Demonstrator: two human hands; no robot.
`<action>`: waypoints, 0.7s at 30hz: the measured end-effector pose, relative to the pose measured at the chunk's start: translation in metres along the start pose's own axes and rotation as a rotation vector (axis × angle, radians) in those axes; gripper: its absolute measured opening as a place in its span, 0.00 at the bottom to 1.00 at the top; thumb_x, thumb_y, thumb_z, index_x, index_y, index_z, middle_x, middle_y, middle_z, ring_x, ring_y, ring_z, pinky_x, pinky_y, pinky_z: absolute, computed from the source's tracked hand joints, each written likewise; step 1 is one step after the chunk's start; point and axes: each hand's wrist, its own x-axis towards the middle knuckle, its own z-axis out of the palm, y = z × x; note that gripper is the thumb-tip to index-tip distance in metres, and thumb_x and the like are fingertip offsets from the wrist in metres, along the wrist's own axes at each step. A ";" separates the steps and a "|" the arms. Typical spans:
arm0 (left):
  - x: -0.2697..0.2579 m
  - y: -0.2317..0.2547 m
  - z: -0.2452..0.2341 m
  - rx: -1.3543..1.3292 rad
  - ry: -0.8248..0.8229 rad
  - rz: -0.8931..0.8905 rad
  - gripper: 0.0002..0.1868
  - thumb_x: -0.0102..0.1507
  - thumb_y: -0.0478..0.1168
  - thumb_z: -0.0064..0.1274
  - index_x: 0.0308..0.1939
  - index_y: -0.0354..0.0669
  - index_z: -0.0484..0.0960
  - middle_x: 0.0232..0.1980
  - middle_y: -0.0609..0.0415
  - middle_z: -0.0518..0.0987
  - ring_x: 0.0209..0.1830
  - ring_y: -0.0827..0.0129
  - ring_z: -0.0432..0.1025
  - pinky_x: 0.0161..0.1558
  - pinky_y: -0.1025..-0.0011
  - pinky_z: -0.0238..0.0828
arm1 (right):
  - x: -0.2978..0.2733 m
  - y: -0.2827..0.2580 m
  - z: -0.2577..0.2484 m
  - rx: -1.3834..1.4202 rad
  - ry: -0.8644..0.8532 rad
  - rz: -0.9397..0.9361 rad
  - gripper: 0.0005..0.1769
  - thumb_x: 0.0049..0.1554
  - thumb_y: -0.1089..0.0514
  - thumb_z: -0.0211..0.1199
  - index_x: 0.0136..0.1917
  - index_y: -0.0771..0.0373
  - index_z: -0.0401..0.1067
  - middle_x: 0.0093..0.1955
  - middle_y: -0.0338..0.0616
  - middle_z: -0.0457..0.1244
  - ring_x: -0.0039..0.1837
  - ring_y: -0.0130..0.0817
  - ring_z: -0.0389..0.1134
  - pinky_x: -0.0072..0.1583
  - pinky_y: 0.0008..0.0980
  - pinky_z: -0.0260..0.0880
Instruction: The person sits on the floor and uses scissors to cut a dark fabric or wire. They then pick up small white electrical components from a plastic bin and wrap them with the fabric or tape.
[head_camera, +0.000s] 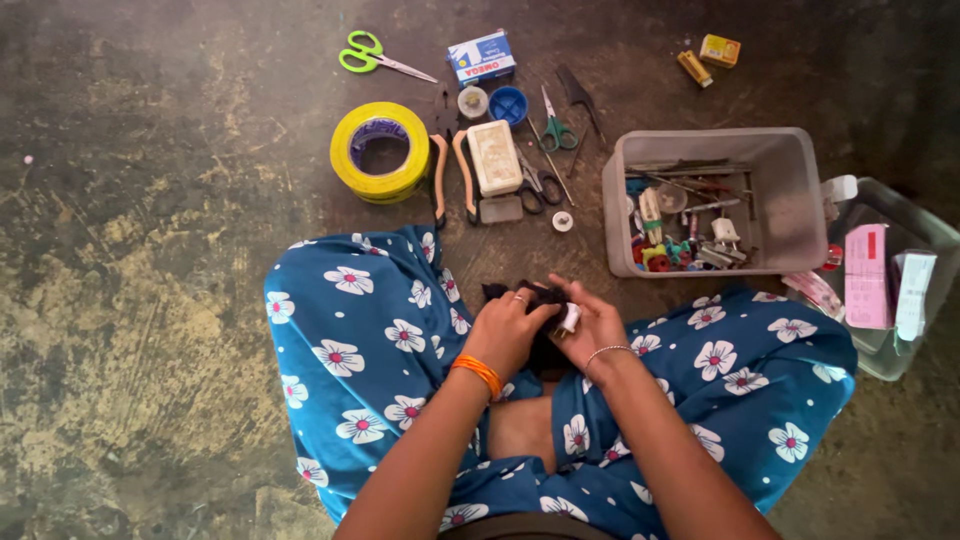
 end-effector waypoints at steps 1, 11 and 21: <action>0.001 0.000 0.002 0.030 0.024 0.000 0.19 0.58 0.34 0.55 0.53 0.53 0.83 0.50 0.48 0.78 0.47 0.56 0.75 0.46 0.62 0.72 | 0.001 0.000 0.001 -0.033 -0.033 -0.007 0.28 0.62 0.51 0.57 0.74 0.58 0.64 0.69 0.48 0.63 0.70 0.40 0.65 0.71 0.40 0.63; -0.005 0.006 -0.003 -0.192 0.073 0.176 0.22 0.63 0.33 0.49 0.61 0.49 0.80 0.53 0.42 0.78 0.45 0.52 0.75 0.50 0.59 0.74 | -0.003 0.000 0.009 0.003 0.017 0.031 0.37 0.62 0.34 0.51 0.72 0.61 0.65 0.64 0.50 0.65 0.65 0.43 0.66 0.67 0.43 0.65; 0.000 0.003 0.010 -0.024 0.066 -0.097 0.28 0.58 0.33 0.50 0.63 0.48 0.78 0.52 0.41 0.77 0.48 0.50 0.75 0.47 0.59 0.74 | 0.023 0.010 -0.030 -0.004 0.017 0.011 0.31 0.65 0.36 0.52 0.71 0.59 0.64 0.61 0.44 0.66 0.62 0.41 0.66 0.64 0.43 0.65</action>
